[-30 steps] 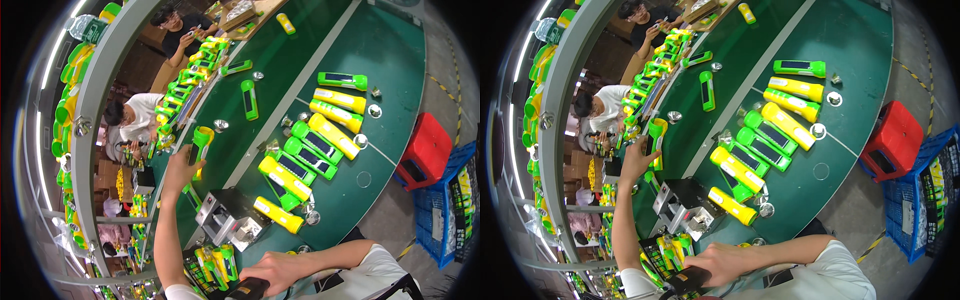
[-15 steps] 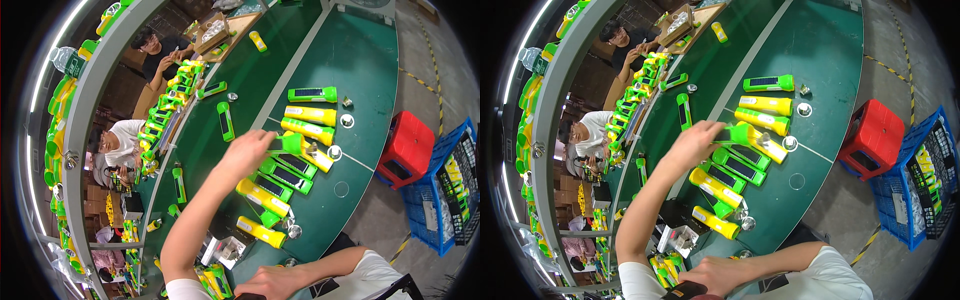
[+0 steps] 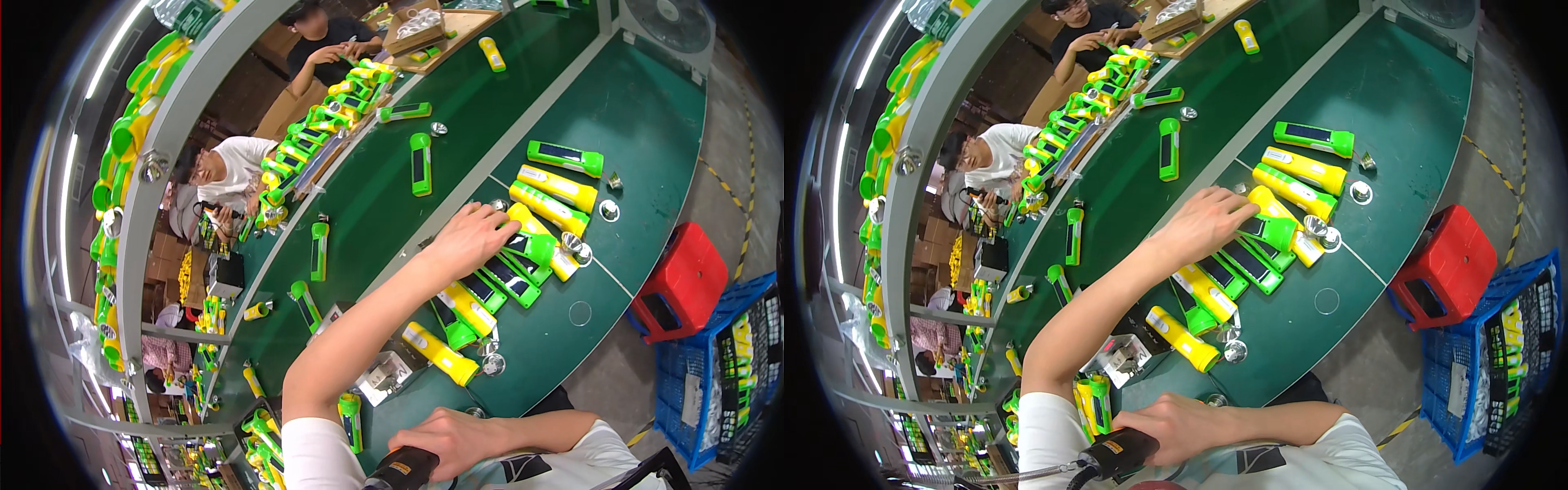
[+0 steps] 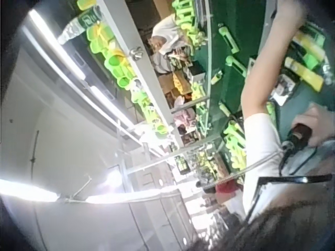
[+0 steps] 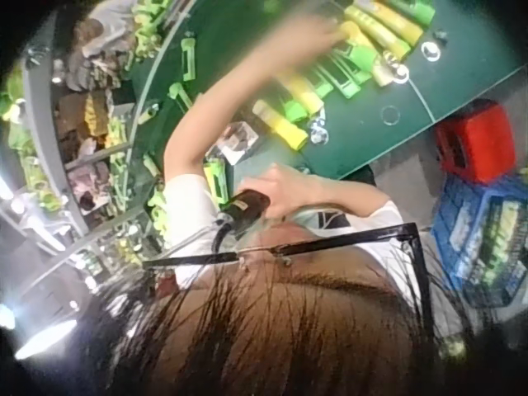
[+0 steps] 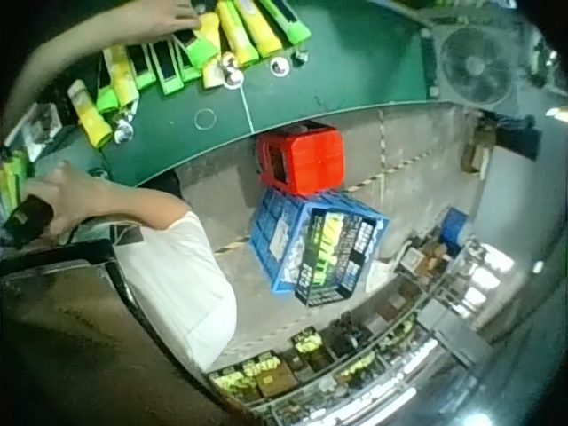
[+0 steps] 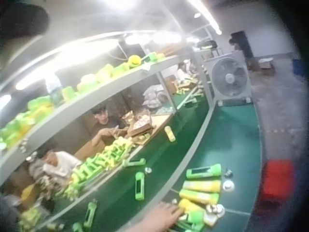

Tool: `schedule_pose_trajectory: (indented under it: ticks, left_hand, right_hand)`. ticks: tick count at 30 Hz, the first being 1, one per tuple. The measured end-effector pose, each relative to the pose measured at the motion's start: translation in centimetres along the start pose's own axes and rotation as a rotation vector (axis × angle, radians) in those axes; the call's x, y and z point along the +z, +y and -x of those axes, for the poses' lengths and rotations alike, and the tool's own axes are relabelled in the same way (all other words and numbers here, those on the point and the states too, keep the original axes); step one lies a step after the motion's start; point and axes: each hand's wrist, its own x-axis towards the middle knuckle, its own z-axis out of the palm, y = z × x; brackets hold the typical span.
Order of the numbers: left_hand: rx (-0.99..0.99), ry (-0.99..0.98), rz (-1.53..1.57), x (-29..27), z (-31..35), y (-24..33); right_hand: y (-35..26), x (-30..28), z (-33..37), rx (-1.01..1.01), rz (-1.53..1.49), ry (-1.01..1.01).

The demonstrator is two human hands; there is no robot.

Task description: The person fastens component housings and plastic parts onto green handheld devices using an electric screwdriver, securing them with screws from an automatic screw feeder.

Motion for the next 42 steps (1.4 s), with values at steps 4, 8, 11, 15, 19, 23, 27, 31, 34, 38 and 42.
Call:
schedule_pose_trajectory:
  ticks: [4,8,11,15,19,23,27,31,34,38,42]
  left_hand:
    - [-0.027,0.009,0.007,-0.5,0.9,0.5]
    - [-0.135,0.049,0.132,-4.8,3.4,-0.1]
    - [-0.352,0.13,0.223,-8.8,9.1,-4.2]
    - [-0.986,0.108,-0.003,-6.4,25.9,-12.3]
    - [-1.317,-0.17,-0.049,1.2,39.6,-14.2]
    - [-1.573,-0.101,0.071,6.0,43.5,-13.3]
    - [-1.59,0.042,0.145,2.4,44.9,-10.6]
    - [-1.583,0.269,0.074,-4.0,42.5,-2.5]
    - [-1.527,0.404,0.208,-9.0,41.8,7.5]
    - [-1.473,0.595,0.38,-12.9,41.0,21.5]
    - [-1.313,0.423,0.382,-11.5,40.8,29.3]
  right_hand:
    - [-0.2,0.3,-0.1,0.01,-0.015,-0.038]
    - [-0.3,0.6,-0.1,0.022,-0.026,-0.066]
    - [-0.5,0.7,0.2,0.009,-0.023,-0.011]
    - [0.1,1.4,0.1,0.007,-0.035,-0.034]
    - [0.4,1.5,-0.4,0.0,-0.053,-0.071]
    - [0.5,1.6,-0.6,0.004,-0.054,-0.088]
    - [0.4,1.1,-2.2,0.014,-0.052,-0.094]
    - [-0.1,-1.1,-3.6,0.019,0.073,0.078]
    - [0.6,-2.5,-5.4,0.018,0.206,0.167]
    - [3.9,-2.2,-7.6,-0.303,0.239,0.252]
    - [1.4,0.4,-8.6,0.034,-0.084,0.338]
